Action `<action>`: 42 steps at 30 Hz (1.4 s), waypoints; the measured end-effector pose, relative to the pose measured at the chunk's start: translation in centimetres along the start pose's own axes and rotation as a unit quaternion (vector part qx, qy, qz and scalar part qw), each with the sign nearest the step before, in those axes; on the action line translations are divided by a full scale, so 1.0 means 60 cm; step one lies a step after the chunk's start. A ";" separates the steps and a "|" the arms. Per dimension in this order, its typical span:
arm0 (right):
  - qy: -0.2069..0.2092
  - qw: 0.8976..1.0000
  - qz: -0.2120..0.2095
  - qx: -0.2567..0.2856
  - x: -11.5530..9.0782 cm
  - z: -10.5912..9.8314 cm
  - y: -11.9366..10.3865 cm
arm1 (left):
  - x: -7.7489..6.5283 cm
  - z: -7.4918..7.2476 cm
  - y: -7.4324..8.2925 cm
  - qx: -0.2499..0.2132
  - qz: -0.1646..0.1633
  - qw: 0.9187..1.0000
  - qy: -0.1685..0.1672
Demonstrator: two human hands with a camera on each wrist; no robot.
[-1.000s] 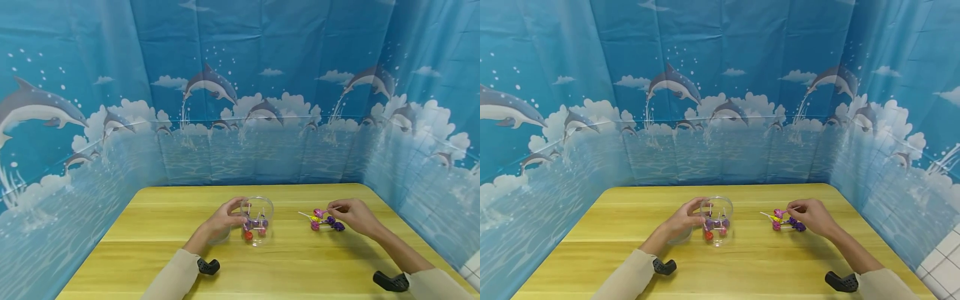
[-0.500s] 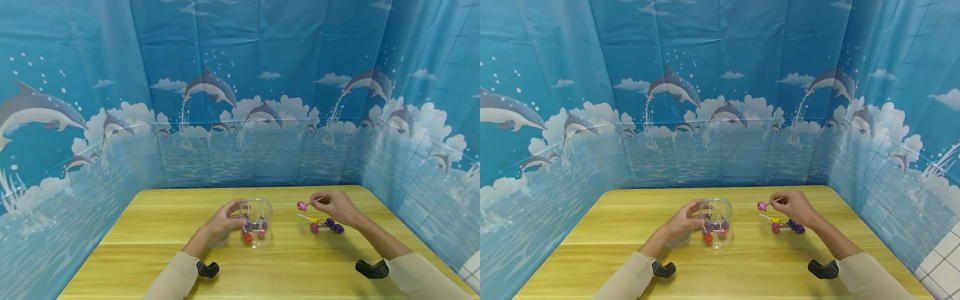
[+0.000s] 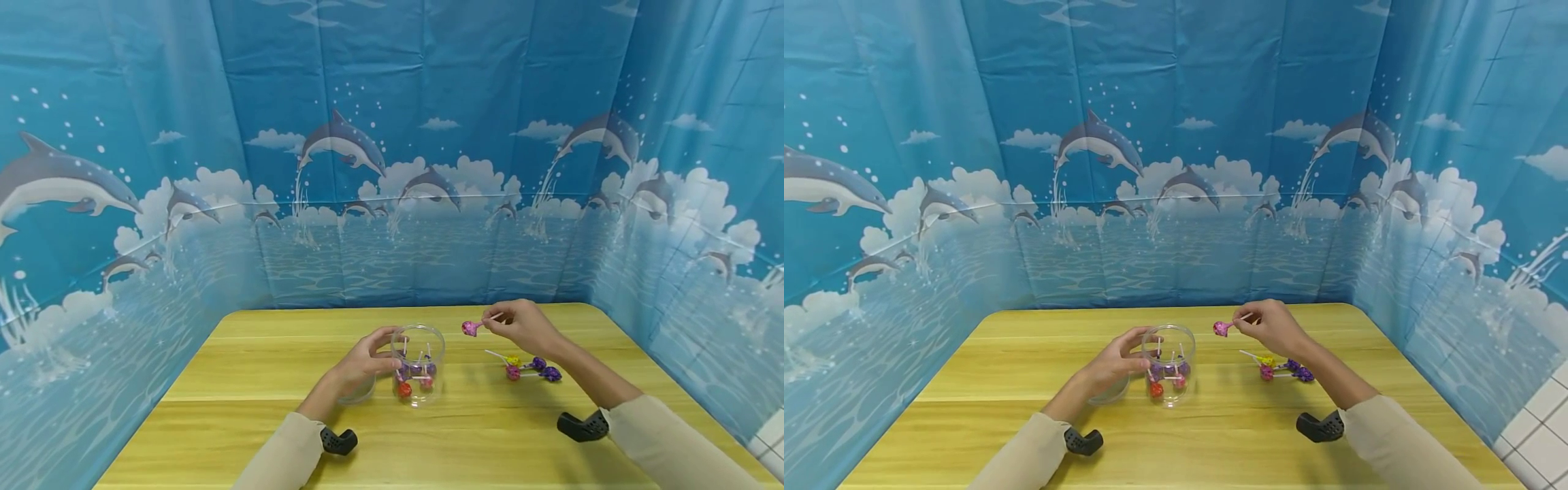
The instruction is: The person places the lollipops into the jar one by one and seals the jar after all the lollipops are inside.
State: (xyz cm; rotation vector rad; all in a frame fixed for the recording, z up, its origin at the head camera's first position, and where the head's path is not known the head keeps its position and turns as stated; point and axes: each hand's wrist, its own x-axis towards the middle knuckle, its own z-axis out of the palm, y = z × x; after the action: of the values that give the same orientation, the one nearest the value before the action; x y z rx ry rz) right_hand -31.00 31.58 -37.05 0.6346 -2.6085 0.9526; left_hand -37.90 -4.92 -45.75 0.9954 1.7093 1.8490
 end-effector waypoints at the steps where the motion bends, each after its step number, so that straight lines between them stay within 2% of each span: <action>1: -0.001 1.000 -0.003 0.000 0.004 0.002 -0.004 | 0.000 0.000 0.000 -0.001 0.001 1.000 -0.001; 12: -0.010 0.999 -0.046 0.019 0.044 0.032 -0.049 | 0.000 0.002 0.002 -0.002 -0.004 1.000 0.002; 18: -0.034 0.997 -0.054 0.038 0.061 0.057 -0.067 | 0.000 0.003 0.005 -0.002 -0.005 1.000 0.000; 22: -0.047 0.995 -0.075 0.045 0.070 0.074 -0.076 | 0.000 0.004 0.005 -0.001 -0.006 1.000 0.001; 26: -0.066 0.992 -0.095 0.043 0.078 0.091 -0.082 | 0.000 0.004 0.003 -0.002 -0.008 1.000 0.007; 37: -0.125 0.985 -0.111 0.041 0.096 0.128 -0.099 | -0.002 0.003 0.003 0.016 -0.014 1.000 0.014; 42: -0.133 0.982 -0.131 0.027 0.103 0.134 -0.103 | -0.002 0.003 0.003 0.013 -0.016 1.000 0.014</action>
State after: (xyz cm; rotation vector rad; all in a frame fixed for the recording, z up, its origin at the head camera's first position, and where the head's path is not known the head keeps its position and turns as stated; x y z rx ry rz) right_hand -34.22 20.12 -37.16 1.1601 -2.6373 0.9114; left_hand -37.67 -4.89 -45.60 0.9509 1.7601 1.8329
